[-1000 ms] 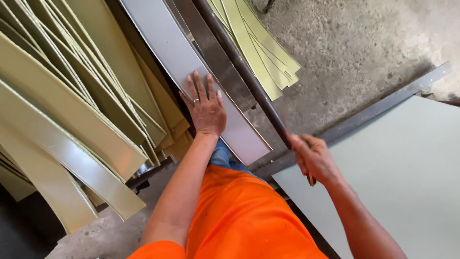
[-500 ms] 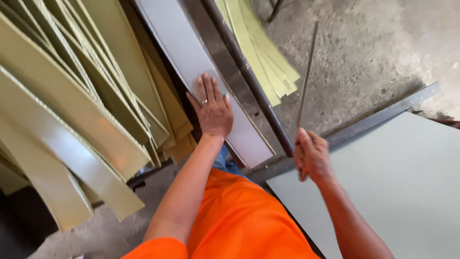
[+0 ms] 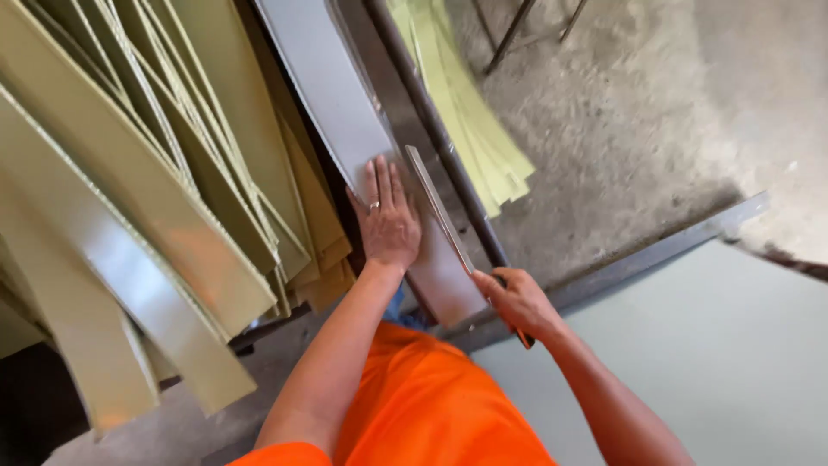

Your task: Using a hand-held scraper to clean the surface or deburr the edges of thin metal strips in a workshop.

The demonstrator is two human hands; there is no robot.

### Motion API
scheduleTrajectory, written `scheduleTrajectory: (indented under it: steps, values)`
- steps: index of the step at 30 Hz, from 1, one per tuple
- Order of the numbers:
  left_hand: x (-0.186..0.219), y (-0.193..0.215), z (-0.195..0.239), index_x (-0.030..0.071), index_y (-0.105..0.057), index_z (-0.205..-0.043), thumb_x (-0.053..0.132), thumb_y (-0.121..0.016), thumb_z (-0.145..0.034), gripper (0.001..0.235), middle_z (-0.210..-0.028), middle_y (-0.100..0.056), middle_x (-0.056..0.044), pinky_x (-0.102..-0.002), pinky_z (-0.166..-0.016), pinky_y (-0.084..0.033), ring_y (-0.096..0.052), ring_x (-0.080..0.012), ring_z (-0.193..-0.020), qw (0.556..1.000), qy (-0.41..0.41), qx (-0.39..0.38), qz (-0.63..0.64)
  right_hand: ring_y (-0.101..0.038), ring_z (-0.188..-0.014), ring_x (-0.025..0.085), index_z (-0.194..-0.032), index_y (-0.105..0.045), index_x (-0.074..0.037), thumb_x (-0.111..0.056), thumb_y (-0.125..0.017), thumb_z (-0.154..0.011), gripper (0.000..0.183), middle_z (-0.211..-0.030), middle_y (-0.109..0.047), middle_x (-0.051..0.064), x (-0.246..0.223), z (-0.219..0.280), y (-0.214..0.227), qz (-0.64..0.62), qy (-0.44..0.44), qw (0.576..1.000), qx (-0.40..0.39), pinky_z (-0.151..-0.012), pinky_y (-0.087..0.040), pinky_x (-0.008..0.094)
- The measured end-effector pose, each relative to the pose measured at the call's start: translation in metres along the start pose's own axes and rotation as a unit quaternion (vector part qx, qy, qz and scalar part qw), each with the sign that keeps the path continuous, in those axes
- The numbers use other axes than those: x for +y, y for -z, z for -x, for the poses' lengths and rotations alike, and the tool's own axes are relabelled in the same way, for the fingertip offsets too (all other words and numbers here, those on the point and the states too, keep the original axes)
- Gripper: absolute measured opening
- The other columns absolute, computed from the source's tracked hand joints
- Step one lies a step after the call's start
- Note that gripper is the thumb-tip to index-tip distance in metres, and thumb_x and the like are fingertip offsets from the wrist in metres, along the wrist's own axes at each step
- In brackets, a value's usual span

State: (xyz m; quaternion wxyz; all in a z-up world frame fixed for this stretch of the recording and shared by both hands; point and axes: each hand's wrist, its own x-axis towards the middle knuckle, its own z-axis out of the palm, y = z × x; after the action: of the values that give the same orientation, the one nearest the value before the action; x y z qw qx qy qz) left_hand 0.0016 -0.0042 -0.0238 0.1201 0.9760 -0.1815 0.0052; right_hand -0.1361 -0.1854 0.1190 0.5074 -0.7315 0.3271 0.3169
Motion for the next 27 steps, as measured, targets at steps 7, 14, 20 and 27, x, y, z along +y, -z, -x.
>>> scheduleTrajectory:
  steps: [7,14,20,27]
  values:
    - [0.005,0.016,-0.001,0.000,-0.032,-0.162,0.037,-0.042,-0.109,0.065,-0.174,-0.015,-0.014,-0.068,-0.127,-0.008,-0.011,-0.0314,-0.162,0.998,0.006,0.018,0.053,-0.046,-0.040,0.014,-0.088,-0.064,-0.007,-0.051,-0.069,-0.092,0.044,-0.053,-0.048,0.005,0.006,-0.017,0.009,-0.176,0.103,0.965,0.162,-0.037,-0.037,0.032]
    - [0.022,0.026,0.027,0.008,-0.034,-0.160,0.042,-0.043,-0.105,0.066,-0.172,-0.012,-0.010,-0.074,-0.118,-0.001,-0.007,-0.0333,-0.158,1.000,0.008,-0.008,0.017,-0.059,-0.047,0.018,-0.083,-0.061,0.000,-0.049,-0.089,-0.072,0.058,-0.065,-0.064,0.009,0.041,-0.014,-0.031,0.033,-0.017,0.970,0.241,-0.039,-0.047,0.040]
    - [-0.014,0.037,-0.039,0.013,-0.041,-0.161,0.041,-0.046,-0.108,0.059,-0.173,-0.017,-0.013,-0.074,-0.121,0.000,-0.008,-0.0375,-0.159,0.999,0.019,0.036,-0.006,-0.055,-0.052,0.019,-0.084,-0.062,-0.001,-0.045,-0.089,-0.072,0.052,-0.065,-0.061,0.009,0.130,0.022,-0.024,0.002,-0.014,0.970,0.243,-0.043,-0.046,0.042]
    - [0.014,0.026,0.019,0.024,-0.036,-0.163,0.039,-0.046,-0.107,0.059,-0.171,-0.014,-0.013,-0.075,-0.118,-0.009,-0.010,-0.0422,-0.157,0.999,-0.035,-0.008,-0.037,-0.059,-0.057,0.023,-0.079,-0.063,0.000,-0.047,-0.089,-0.074,0.054,-0.063,-0.060,0.009,0.209,0.064,-0.037,0.084,-0.065,0.962,0.253,-0.052,-0.048,0.040]
